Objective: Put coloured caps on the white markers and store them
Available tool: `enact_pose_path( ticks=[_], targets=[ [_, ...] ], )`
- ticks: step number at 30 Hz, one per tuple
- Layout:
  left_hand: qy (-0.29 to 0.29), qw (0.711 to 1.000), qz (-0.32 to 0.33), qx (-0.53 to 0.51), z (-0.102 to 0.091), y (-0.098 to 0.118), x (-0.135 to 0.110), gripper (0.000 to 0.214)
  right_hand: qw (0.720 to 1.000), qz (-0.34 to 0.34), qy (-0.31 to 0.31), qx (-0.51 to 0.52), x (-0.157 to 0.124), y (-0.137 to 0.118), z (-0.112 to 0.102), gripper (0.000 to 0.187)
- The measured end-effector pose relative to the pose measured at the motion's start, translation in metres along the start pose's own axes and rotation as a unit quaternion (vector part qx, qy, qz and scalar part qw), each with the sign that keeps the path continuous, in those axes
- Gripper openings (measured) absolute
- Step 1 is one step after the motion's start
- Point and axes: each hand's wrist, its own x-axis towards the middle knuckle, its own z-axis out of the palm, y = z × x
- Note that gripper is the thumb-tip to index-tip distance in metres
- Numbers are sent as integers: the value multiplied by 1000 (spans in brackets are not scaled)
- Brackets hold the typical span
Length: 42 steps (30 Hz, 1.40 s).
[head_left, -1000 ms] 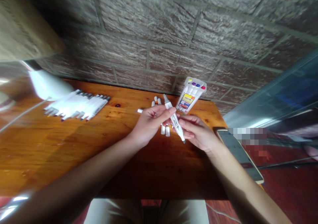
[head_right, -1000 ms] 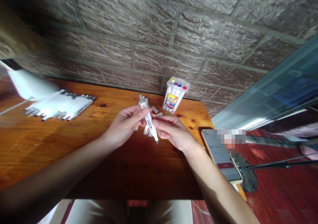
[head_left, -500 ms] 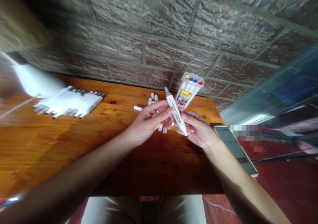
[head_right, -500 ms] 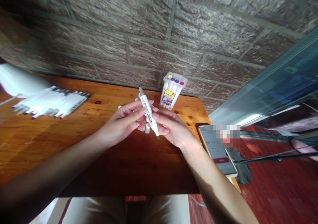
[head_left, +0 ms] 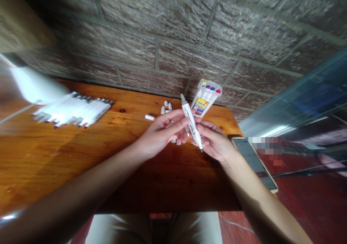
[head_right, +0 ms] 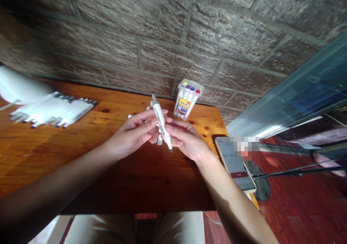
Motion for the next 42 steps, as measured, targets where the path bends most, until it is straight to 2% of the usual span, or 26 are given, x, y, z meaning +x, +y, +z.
enact_pose_path(
  ticks=[17, 24, 31, 37, 42],
  targets=[
    [8, 1000, 2, 17, 0, 3, 1, 32, 998, -1, -48, -30, 0, 6, -2, 27],
    [2, 999, 8, 38, -4, 0, 1, 28, 999, 13, -36, -37, 0, 7, -1, 29],
    [-22, 999, -8, 33, -5, 2, -3, 30, 993, 30, -85, -80, -4, 5, -4, 35],
    [-44, 999, -20, 4, -6, 5, -5, 28, 987, 9, -149, -64, -4, 7, -6, 27],
    [-46, 999, -28, 0, -4, 8, -5, 29, 983, 14, -169, -75, -5, 6, -5, 28]
  ],
)
